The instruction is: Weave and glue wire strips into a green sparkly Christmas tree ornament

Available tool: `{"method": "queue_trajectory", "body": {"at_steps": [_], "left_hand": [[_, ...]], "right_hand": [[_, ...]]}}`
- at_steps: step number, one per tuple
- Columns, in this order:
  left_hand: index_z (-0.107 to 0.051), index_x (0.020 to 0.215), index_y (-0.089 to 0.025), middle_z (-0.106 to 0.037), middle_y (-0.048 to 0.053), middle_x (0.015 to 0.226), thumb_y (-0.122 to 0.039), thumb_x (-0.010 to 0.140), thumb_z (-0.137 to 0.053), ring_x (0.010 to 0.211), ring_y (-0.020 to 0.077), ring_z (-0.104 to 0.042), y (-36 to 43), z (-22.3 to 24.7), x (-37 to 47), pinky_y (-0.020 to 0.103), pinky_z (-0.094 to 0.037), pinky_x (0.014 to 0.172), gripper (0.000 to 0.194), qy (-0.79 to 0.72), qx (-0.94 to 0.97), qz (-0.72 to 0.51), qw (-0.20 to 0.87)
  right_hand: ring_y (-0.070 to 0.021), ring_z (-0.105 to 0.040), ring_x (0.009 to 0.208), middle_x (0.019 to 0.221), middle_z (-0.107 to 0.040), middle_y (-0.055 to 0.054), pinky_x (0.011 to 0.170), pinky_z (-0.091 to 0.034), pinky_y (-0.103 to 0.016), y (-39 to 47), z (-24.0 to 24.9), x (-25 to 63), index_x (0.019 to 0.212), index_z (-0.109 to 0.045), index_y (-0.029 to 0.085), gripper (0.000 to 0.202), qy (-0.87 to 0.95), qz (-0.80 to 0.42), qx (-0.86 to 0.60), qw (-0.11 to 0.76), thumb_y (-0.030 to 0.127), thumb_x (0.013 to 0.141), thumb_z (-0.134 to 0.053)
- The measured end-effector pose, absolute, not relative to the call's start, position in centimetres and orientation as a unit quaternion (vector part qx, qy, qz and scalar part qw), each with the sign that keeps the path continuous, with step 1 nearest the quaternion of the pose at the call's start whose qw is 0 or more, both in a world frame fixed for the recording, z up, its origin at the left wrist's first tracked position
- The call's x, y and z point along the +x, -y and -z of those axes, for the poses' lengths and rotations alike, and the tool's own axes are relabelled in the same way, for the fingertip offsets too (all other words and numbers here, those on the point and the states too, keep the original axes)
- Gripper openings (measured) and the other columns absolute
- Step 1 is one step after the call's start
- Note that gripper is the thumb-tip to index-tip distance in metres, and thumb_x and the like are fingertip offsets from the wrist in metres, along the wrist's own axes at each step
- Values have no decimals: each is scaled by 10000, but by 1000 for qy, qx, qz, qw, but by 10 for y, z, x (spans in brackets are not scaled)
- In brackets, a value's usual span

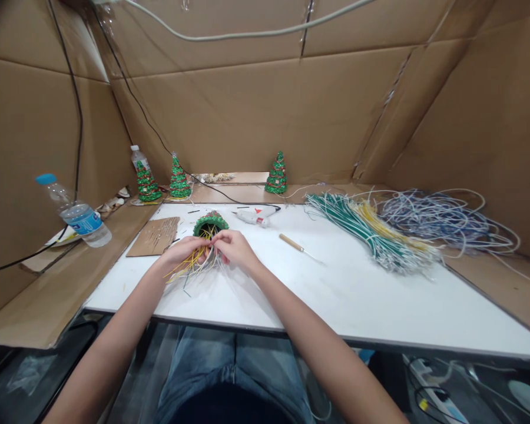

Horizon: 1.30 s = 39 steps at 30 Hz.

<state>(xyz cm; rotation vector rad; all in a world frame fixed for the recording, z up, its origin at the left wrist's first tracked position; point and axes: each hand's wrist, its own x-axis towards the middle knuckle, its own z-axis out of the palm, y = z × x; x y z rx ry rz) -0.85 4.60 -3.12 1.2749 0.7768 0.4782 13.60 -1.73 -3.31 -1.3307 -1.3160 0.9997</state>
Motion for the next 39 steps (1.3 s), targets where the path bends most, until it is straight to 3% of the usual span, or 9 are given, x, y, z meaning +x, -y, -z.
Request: {"method": "queue_trajectory", "body": {"at_steps": [7, 13, 20, 24, 27, 33, 39], "left_hand": [[-587, 620, -105, -564, -10, 530, -152, 692, -595, 379, 44, -439, -45, 30, -10, 178, -295, 390, 86, -351, 575, -205, 710], [-558, 611, -119, -525, -21, 485, -246, 791, -537, 343, 47, -430, -44, 29, -9, 178, -277, 371, 221, -353, 573, -214, 708], [-552, 521, -112, -493, -27, 414, -194, 750, -597, 326, 45, -416, -43, 30, -9, 180, -269, 366, 247, -352, 590, -207, 697], [-536, 520, -126, -511, -29, 416, -206, 758, -589, 313, 43, -408, -44, 31, -8, 182, -263, 355, 257, -359, 589, -210, 693], [-527, 527, -135, -521, -32, 420, -216, 766, -581, 309, 45, -410, -44, 32, -8, 185, -271, 356, 259, -362, 586, -210, 694], [-524, 563, -146, -535, -37, 435, -217, 765, -584, 318, 49, -417, -46, 34, -8, 188, -271, 363, 222, -363, 583, -208, 696], [-524, 599, -151, -540, -39, 449, -212, 769, -581, 324, 50, -415, -46, 33, -8, 191, -255, 365, 190, -367, 577, -207, 700]], "right_hand": [[-63, -475, 347, 575, -604, 40, 341, -373, -164, 18, 29, 137, 805, -557, 154, 129, 535, -451, -516, 494, 183, 694, -497], [-75, -459, 325, 500, -559, 93, 342, -372, -175, 17, 35, 137, 891, -471, 189, 257, 562, -452, -487, 493, 286, 687, -595], [-74, -449, 328, 535, -586, 74, 345, -331, -173, 19, 37, 137, 869, -444, 199, 234, 587, -424, -506, 469, 276, 698, -584], [-89, -466, 340, 542, -581, 63, 357, -338, -182, 20, 36, 136, 906, -452, 208, 124, 605, -364, -559, 436, 250, 792, -431], [-107, -511, 370, 556, -581, 54, 391, -372, -196, 20, 36, 138, 954, -460, 210, 220, 600, -316, -605, 417, 174, 790, -316], [-111, -463, 425, 473, -494, 74, 474, -320, -204, 22, 36, 140, 912, -537, 202, 197, 602, -202, -664, 395, 206, 717, -514], [-149, -498, 528, 510, -535, 20, 548, -296, -239, 23, 31, 138, 835, -606, 189, 149, 595, -110, -709, 362, 222, 698, -558]]}}
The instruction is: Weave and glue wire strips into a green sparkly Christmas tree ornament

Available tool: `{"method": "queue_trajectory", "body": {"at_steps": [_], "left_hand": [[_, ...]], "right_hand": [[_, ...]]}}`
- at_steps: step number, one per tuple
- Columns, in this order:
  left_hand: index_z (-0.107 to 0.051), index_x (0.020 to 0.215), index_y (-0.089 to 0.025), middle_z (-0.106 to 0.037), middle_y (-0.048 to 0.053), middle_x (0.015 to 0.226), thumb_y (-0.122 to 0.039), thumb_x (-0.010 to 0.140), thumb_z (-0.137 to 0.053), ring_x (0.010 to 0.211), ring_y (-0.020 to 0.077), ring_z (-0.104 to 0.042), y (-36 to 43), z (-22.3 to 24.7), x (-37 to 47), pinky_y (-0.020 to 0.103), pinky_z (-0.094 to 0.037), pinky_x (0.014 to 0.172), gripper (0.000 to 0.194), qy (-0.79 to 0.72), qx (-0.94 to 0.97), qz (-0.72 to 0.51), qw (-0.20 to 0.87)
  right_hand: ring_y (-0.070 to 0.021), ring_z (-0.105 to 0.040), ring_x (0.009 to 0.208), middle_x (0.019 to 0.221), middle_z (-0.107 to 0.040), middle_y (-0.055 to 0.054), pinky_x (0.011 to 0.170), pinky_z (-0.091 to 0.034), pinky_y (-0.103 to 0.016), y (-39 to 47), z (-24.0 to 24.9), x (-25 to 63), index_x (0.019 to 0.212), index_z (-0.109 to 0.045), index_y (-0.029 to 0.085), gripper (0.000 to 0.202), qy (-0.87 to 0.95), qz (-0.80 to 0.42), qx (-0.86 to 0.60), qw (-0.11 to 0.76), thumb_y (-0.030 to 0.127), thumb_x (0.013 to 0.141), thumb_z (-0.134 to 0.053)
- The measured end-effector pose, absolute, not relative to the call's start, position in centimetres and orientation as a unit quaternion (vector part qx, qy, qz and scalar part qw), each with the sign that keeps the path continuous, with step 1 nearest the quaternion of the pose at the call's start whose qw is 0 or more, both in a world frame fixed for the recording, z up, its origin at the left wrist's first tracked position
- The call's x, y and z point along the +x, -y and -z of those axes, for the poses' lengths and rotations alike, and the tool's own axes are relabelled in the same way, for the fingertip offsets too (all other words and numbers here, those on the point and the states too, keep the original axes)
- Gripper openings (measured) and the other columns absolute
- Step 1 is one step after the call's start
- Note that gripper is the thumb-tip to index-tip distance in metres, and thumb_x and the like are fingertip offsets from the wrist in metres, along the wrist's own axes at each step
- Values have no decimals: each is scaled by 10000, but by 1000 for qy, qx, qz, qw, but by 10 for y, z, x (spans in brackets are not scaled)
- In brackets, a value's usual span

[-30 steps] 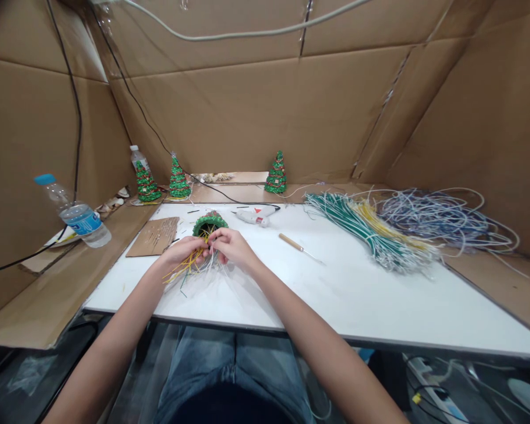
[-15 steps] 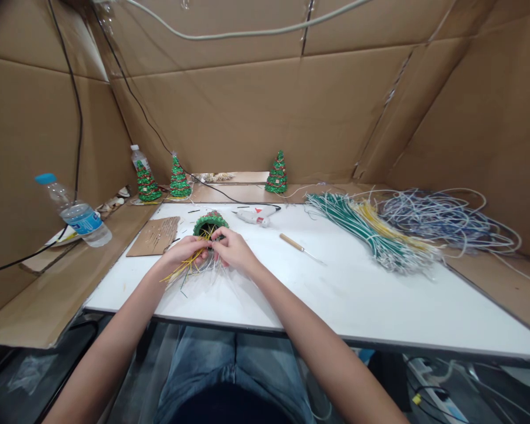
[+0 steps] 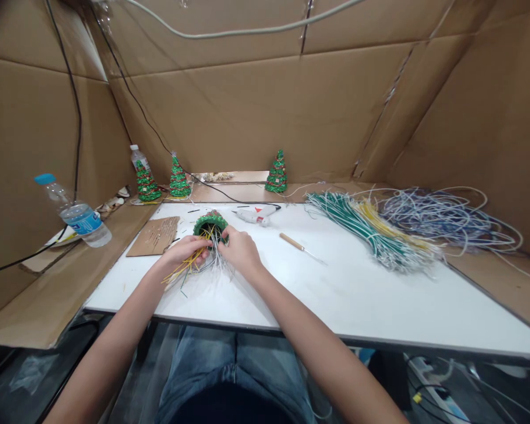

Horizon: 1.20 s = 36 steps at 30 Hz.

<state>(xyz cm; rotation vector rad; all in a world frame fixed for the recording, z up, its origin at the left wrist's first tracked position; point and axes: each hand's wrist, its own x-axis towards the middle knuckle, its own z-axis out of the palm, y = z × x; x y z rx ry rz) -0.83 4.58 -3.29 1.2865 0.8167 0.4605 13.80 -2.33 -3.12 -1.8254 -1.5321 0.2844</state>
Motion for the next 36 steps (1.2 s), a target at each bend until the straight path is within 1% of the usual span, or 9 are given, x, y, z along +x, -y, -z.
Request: {"method": "queue_trajectory", "body": {"at_steps": [3, 5, 10, 17, 21, 26, 32, 36], "left_hand": [[-526, 602, -150, -535, -38, 443, -194, 777, -562, 325, 52, -415, -45, 32, -8, 193, -241, 359, 184, -368, 576, -209, 699], [-531, 604, -148, -535, -36, 445, -194, 780, -560, 328, 52, -414, -44, 32, -8, 192, -241, 358, 183, -368, 576, -210, 699], [-541, 607, -146, -537, -34, 447, -198, 775, -571, 331, 52, -414, -44, 33, -8, 192, -250, 363, 179, -367, 576, -211, 699], [-545, 591, -144, -532, -35, 440, -196, 781, -557, 319, 51, -402, -42, 29, -9, 193, -248, 355, 198, -368, 581, -211, 694], [-566, 633, -147, -541, -37, 455, -206, 773, -572, 329, 54, -417, -42, 30, -9, 188, -255, 356, 152, -368, 579, -211, 696], [-575, 641, -144, -550, -32, 459, -205, 780, -563, 330, 55, -428, -43, 31, -10, 183, -255, 352, 151, -368, 575, -212, 700], [-608, 671, -132, -564, -14, 420, -177, 790, -540, 316, 70, -430, -45, 30, -9, 194, -249, 353, 144, -370, 571, -210, 702], [-632, 719, -117, -544, -16, 389, -164, 789, -533, 333, 74, -434, -46, 30, -9, 193, -284, 377, 130, -370, 565, -223, 703]], "right_hand": [[-174, -509, 565, 537, -560, -17, 550, -281, -254, 24, 31, 137, 795, -636, 182, 151, 583, -66, -736, 337, 280, 701, -570], [-176, -515, 578, 565, -582, -35, 546, -285, -255, 24, 31, 138, 758, -651, 178, 161, 573, -61, -747, 330, 302, 693, -573], [-147, -518, 560, 586, -607, -30, 536, -314, -238, 24, 31, 140, 670, -656, 170, 141, 570, -111, -735, 349, 289, 657, -582], [-123, -519, 517, 507, -579, -4, 502, -338, -212, 21, 35, 143, 633, -642, 152, 154, 558, -188, -720, 366, 292, 655, -582], [-112, -488, 457, 437, -541, 9, 466, -329, -210, 21, 34, 144, 593, -627, 152, 147, 541, -226, -721, 369, 287, 639, -589], [-89, -424, 383, 368, -486, 25, 421, -299, -209, 21, 34, 145, 503, -579, 158, 165, 529, -265, -710, 382, 274, 620, -578], [-61, -351, 312, 315, -407, 59, 372, -258, -193, 19, 34, 149, 496, -509, 172, 174, 510, -336, -667, 426, 260, 640, -549], [-61, -307, 278, 293, -374, 73, 331, -211, -191, 17, 30, 150, 525, -496, 181, 117, 494, -387, -638, 447, 223, 630, -526]]}}
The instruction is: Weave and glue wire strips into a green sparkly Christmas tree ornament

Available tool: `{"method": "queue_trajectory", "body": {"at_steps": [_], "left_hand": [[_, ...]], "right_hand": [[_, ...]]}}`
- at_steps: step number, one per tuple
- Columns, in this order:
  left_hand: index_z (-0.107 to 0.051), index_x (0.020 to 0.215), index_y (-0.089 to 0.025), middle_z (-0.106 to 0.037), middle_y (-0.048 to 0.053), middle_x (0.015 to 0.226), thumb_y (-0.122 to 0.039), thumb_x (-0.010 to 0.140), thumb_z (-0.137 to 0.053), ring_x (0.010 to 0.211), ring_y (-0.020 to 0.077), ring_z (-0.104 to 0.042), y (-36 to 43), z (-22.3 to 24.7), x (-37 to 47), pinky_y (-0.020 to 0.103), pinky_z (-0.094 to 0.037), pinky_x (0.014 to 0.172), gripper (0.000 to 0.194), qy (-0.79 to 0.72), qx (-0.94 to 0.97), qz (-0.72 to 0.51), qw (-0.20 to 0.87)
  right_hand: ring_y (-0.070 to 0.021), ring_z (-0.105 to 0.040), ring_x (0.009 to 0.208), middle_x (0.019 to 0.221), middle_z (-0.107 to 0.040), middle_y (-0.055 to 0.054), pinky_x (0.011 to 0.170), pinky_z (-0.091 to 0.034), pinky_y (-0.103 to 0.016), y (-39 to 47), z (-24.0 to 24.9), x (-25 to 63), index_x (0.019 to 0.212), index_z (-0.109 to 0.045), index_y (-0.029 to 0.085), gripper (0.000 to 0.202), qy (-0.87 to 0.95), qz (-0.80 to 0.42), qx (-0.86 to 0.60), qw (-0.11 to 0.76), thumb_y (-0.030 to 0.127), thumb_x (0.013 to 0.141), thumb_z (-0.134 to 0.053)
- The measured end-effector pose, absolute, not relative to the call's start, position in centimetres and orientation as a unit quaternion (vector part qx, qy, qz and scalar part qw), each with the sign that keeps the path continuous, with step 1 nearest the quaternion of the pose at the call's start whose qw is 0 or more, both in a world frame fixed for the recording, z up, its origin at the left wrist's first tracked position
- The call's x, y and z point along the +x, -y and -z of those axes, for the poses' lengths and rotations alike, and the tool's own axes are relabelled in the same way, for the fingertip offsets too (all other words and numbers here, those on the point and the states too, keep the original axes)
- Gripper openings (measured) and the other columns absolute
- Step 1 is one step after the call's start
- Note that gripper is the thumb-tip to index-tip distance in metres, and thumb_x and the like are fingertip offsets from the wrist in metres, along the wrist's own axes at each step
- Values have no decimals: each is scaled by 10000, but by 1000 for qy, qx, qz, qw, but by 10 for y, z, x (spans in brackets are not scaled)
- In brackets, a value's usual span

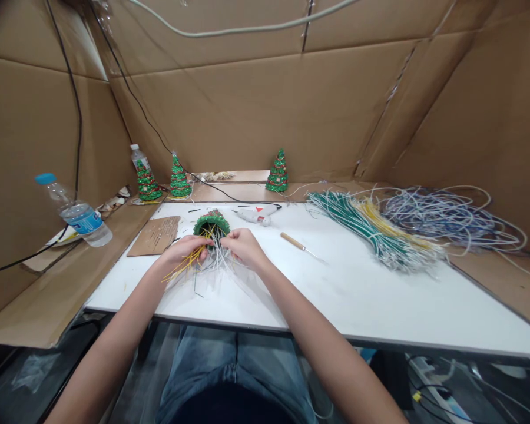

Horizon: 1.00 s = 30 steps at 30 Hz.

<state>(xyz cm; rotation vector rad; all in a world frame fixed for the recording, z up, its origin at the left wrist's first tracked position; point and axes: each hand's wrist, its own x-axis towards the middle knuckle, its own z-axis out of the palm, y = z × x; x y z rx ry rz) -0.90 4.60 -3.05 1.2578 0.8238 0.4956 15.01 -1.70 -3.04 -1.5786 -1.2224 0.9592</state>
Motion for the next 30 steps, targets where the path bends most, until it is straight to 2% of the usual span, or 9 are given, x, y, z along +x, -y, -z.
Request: {"method": "queue_trajectory", "body": {"at_steps": [5, 8, 11, 14, 19, 22, 26, 28, 30], "left_hand": [[-623, 758, -121, -503, -40, 397, -184, 777, -560, 378, 88, -464, -42, 27, -10, 206, -349, 427, 92, -356, 554, -226, 718], [-627, 788, -117, -507, -42, 427, -203, 771, -591, 389, 85, -467, -40, 24, -11, 207, -352, 433, 94, -351, 549, -219, 726], [-630, 830, -118, -498, -49, 435, -257, 778, -618, 386, 80, -460, -40, 24, -13, 201, -350, 433, 150, -345, 543, -213, 735], [-603, 761, -132, -461, -56, 417, -369, 792, -618, 372, 73, -438, -41, 26, -13, 194, -351, 430, 239, -316, 538, -210, 753], [-545, 555, -132, -413, -45, 385, -546, 765, -597, 364, 72, -432, -41, 29, -11, 196, -333, 417, 467, -289, 582, -197, 734], [-539, 502, -128, -410, -43, 366, -475, 759, -622, 351, 65, -415, -41, 31, -9, 193, -312, 408, 440, -293, 604, -188, 717], [-540, 478, -132, -472, -21, 357, -274, 738, -624, 343, 72, -418, -44, 33, -9, 199, -302, 397, 308, -318, 605, -191, 705], [-553, 500, -135, -504, -8, 371, -234, 745, -582, 351, 84, -442, -45, 34, -9, 203, -309, 393, 266, -324, 596, -198, 707], [-548, 533, -143, -494, -21, 378, -232, 759, -545, 357, 84, -452, -46, 34, -9, 194, -318, 395, 243, -327, 579, -208, 717]], "right_hand": [[-51, -293, 293, 358, -447, 61, 318, -182, -188, 17, 25, 150, 594, -523, 168, 72, 494, -427, -589, 476, 233, 617, -504], [-53, -307, 301, 418, -514, 56, 320, -178, -184, 19, 22, 149, 744, -572, 160, 181, 500, -442, -561, 490, 266, 625, -487], [-66, -319, 290, 378, -491, 65, 323, -180, -180, 21, 19, 148, 840, -581, 158, 256, 523, -458, -541, 473, 307, 674, -455], [-66, -333, 274, 388, -521, 49, 323, -200, -179, 23, 18, 145, 796, -561, 157, 240, 564, -472, -528, 424, 335, 746, -408], [-63, -340, 269, 449, -593, 22, 329, -239, -188, 26, 21, 135, 693, -546, 155, 213, 615, -483, -512, 355, 274, 810, -413], [-65, -373, 300, 449, -586, 27, 365, -272, -189, 28, 26, 129, 674, -561, 146, 252, 636, -472, -510, 336, 268, 850, -428], [-91, -535, 474, 489, -602, 5, 521, -398, -191, 30, 30, 127, 600, -584, 138, 362, 679, -434, -499, 319, 378, 860, -506], [-93, -532, 485, 503, -613, -7, 523, -400, -193, 30, 29, 129, 633, -617, 129, 422, 689, -422, -503, 307, 458, 866, -491], [-79, -458, 402, 502, -621, -17, 440, -352, -193, 31, 27, 133, 714, -653, 111, 484, 678, -432, -516, 296, 523, 870, -453]]}}
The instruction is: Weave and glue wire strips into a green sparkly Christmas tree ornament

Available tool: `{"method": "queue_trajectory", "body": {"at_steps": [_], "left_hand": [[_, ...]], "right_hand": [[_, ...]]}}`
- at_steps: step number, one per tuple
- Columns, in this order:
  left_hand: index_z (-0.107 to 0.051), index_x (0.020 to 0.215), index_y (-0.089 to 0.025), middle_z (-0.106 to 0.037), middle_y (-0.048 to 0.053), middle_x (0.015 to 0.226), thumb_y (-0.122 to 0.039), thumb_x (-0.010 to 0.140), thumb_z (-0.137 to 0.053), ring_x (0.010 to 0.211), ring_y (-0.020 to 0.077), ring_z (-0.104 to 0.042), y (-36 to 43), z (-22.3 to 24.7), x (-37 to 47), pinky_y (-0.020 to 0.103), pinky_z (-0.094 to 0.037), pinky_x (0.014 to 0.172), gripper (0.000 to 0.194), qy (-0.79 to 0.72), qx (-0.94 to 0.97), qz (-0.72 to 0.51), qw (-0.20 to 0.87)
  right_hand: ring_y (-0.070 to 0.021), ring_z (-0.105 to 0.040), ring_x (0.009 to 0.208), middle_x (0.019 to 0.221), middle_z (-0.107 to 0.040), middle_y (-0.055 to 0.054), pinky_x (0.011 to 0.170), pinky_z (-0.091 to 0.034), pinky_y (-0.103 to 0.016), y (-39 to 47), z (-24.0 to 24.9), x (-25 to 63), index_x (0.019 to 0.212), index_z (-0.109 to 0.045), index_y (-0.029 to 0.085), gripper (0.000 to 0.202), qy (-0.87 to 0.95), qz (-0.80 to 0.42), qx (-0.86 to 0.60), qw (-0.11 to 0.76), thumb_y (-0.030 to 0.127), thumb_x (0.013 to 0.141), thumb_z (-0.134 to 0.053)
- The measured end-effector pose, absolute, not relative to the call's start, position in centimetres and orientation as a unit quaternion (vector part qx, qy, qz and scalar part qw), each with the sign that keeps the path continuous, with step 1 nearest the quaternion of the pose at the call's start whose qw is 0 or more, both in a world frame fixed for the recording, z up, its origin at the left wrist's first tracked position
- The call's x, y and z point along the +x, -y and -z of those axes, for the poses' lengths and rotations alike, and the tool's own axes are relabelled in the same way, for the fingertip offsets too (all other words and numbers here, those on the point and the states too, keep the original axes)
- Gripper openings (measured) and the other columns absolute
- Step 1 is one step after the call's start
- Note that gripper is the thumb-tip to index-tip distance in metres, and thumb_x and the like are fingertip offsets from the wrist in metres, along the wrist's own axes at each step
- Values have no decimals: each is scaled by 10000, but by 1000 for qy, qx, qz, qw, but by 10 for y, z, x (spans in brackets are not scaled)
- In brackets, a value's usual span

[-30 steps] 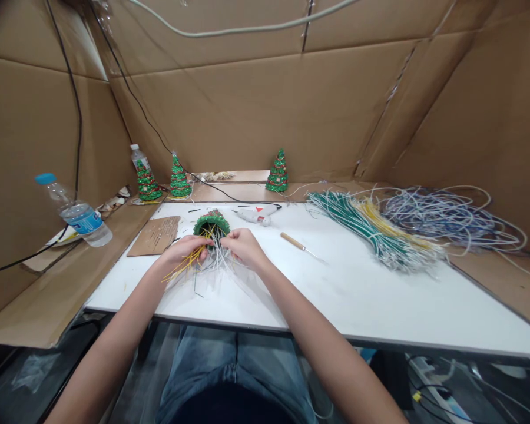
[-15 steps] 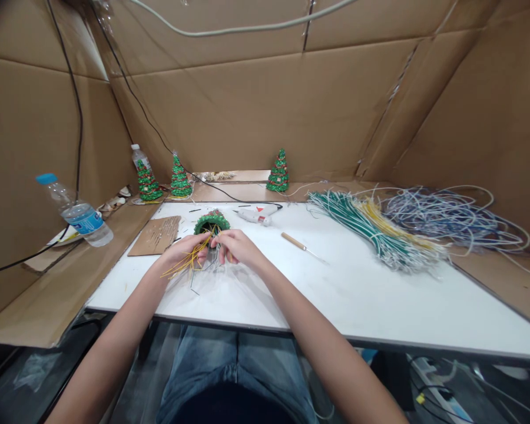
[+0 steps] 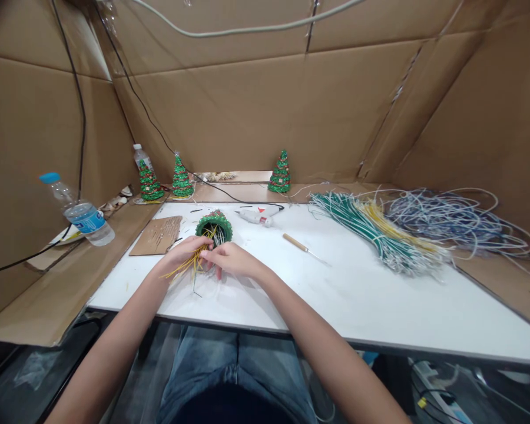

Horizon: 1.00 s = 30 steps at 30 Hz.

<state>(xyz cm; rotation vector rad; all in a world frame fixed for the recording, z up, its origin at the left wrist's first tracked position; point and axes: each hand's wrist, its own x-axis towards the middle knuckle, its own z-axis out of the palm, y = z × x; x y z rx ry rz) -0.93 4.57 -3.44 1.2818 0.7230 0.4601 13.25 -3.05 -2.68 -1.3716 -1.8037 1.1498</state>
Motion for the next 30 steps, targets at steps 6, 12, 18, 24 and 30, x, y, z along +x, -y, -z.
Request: {"method": "queue_trajectory", "body": {"at_steps": [6, 12, 18, 24, 30], "left_hand": [[-459, 590, -170, -513, -40, 477, -271, 783, -536, 432, 84, -542, -43, 29, -10, 174, -421, 473, 232, -333, 509, -205, 766], [-436, 611, -170, -557, -15, 506, -265, 832, -514, 432, 94, -551, -41, 22, -11, 182, -434, 472, 253, -335, 471, -189, 794], [-401, 619, -181, -445, -41, 430, -277, 888, -445, 356, 80, -439, -40, 18, -14, 159, -320, 385, 289, -305, 449, -170, 823], [-417, 635, -178, -444, -37, 441, -307, 889, -472, 378, 86, -447, -42, 19, -15, 163, -317, 396, 290, -291, 447, -158, 831], [-465, 654, -170, -471, -25, 446, -282, 898, -433, 382, 91, -455, -44, 24, -13, 179, -345, 415, 270, -289, 463, -164, 822]], "right_hand": [[-52, -367, 295, 582, -686, -84, 345, -279, -196, 36, 10, 151, 742, -683, 81, 637, 678, -492, -493, 235, 629, 853, -376], [-42, -403, 323, 728, -724, -127, 338, -200, -185, 40, 2, 161, 891, -719, 73, 617, 676, -528, -473, 204, 596, 860, -392], [-46, -449, 364, 804, -724, -99, 339, -273, -176, 37, 9, 161, 855, -731, 95, 528, 684, -506, -486, 200, 503, 884, -397], [-53, -389, 322, 577, -644, -32, 333, -248, -190, 33, 12, 160, 778, -689, 99, 391, 657, -493, -501, 272, 416, 831, -465], [-61, -361, 437, 620, -572, 24, 445, -286, -196, 30, 14, 159, 1014, -652, 129, 320, 667, -282, -510, 465, 270, 757, -521]]}}
